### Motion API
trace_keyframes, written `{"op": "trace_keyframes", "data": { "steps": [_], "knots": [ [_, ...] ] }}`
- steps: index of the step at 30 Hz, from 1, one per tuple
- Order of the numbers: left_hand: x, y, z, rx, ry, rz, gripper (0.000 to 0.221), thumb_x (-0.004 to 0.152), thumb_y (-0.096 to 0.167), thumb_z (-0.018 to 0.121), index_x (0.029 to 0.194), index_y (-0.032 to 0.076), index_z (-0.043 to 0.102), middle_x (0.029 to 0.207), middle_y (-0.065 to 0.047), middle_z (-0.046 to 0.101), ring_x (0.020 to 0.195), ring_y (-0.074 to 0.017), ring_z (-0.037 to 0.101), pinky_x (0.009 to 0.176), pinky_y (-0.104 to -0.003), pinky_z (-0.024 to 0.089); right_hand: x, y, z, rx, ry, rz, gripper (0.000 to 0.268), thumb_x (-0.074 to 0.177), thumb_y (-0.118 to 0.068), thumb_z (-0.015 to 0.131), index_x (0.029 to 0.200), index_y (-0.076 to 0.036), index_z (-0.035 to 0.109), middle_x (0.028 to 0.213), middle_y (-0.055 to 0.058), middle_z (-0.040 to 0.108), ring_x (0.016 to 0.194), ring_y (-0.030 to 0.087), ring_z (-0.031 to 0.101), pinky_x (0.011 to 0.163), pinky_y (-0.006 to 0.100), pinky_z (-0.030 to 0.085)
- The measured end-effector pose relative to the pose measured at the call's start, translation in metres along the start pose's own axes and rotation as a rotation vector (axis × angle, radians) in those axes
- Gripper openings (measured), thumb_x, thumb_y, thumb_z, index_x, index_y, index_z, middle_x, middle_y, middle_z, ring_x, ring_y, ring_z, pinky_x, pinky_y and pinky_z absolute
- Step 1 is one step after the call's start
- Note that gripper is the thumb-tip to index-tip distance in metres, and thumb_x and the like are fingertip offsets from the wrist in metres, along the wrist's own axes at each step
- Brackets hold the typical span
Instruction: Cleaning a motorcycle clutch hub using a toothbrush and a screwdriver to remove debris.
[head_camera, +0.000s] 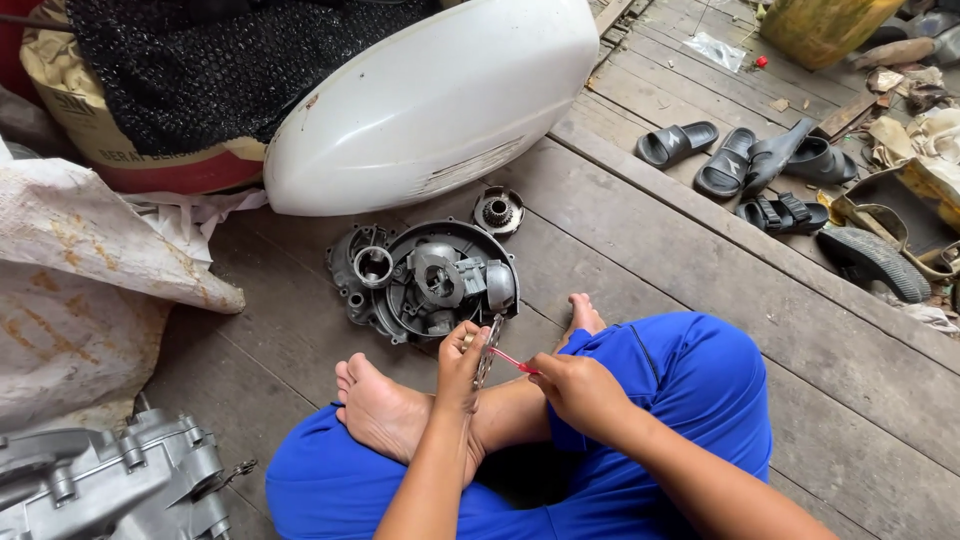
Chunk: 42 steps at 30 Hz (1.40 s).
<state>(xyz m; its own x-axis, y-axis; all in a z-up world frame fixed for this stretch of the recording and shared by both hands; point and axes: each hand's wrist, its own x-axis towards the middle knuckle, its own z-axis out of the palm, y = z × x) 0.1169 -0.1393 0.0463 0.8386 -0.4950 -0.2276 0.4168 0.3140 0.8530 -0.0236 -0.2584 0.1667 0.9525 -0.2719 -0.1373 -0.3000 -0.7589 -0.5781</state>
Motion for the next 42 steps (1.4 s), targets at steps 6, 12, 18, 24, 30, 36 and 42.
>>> {"op": "trace_keyframes", "data": {
  "steps": [6,12,18,24,30,36,42],
  "knots": [
    [0.001,-0.003,-0.003,0.072,0.0,0.027,0.025,0.086,0.021,0.079,0.072,0.009,0.063,0.053,0.003,0.045,0.048,-0.0019,0.038,0.043,-0.017,0.029,-0.003,0.005,0.017,-0.182,0.168,-0.062,0.009,0.098,-0.031,0.06,0.096,-0.024,0.066,0.07,0.0,0.065,0.064,0.023,0.071,0.056,0.031,0.058],
    [-0.008,0.003,0.003,0.158,-0.064,0.039,0.023,0.084,0.023,0.081,0.075,0.007,0.067,0.056,0.003,0.047,0.055,-0.0029,0.039,0.05,-0.018,0.029,0.009,0.022,0.005,0.632,-0.18,0.21,0.02,0.099,-0.013,0.056,0.1,-0.005,0.073,0.057,0.008,0.067,0.042,0.018,0.06,0.042,0.029,0.051],
    [-0.019,0.036,0.017,0.106,-0.131,0.049,0.026,0.085,0.029,0.079,0.094,0.005,0.075,0.069,-0.001,0.057,0.067,-0.0067,0.048,0.061,-0.02,0.039,0.017,0.027,-0.001,0.745,-0.149,0.191,0.017,0.096,-0.009,0.059,0.105,-0.001,0.072,0.057,0.011,0.064,0.037,0.015,0.058,0.037,0.027,0.047],
    [-0.013,0.023,0.008,0.107,-0.103,0.015,0.022,0.089,0.024,0.078,0.096,0.003,0.075,0.07,-0.002,0.06,0.068,-0.0074,0.052,0.061,-0.02,0.042,0.011,0.017,0.001,-0.189,0.226,-0.192,0.011,0.097,-0.03,0.062,0.106,-0.024,0.063,0.072,0.002,0.063,0.059,0.026,0.069,0.055,0.036,0.058],
    [-0.017,0.032,0.011,0.104,-0.156,0.011,0.025,0.088,0.027,0.08,0.097,0.003,0.075,0.07,-0.001,0.06,0.068,-0.0063,0.051,0.06,-0.019,0.042,0.019,0.032,0.001,0.423,-0.092,0.03,0.015,0.1,-0.011,0.056,0.097,-0.006,0.07,0.054,0.007,0.063,0.037,0.018,0.059,0.039,0.027,0.049],
    [-0.021,0.038,0.015,0.077,-0.212,0.015,0.027,0.085,0.027,0.081,0.097,0.004,0.075,0.071,0.001,0.06,0.068,-0.0045,0.051,0.062,-0.018,0.042,0.018,0.039,0.002,0.766,-0.233,0.162,0.018,0.099,-0.007,0.054,0.096,-0.001,0.07,0.055,0.009,0.062,0.035,0.015,0.057,0.037,0.026,0.046],
    [-0.017,0.03,0.009,0.076,-0.21,0.005,0.028,0.084,0.026,0.082,0.098,0.003,0.074,0.07,0.0,0.061,0.068,-0.0043,0.053,0.062,-0.017,0.044,0.007,0.02,0.01,-0.126,0.255,-0.033,0.009,0.097,-0.026,0.066,0.099,-0.019,0.071,0.073,-0.001,0.071,0.067,0.02,0.071,0.06,0.029,0.056]
  ]
}}
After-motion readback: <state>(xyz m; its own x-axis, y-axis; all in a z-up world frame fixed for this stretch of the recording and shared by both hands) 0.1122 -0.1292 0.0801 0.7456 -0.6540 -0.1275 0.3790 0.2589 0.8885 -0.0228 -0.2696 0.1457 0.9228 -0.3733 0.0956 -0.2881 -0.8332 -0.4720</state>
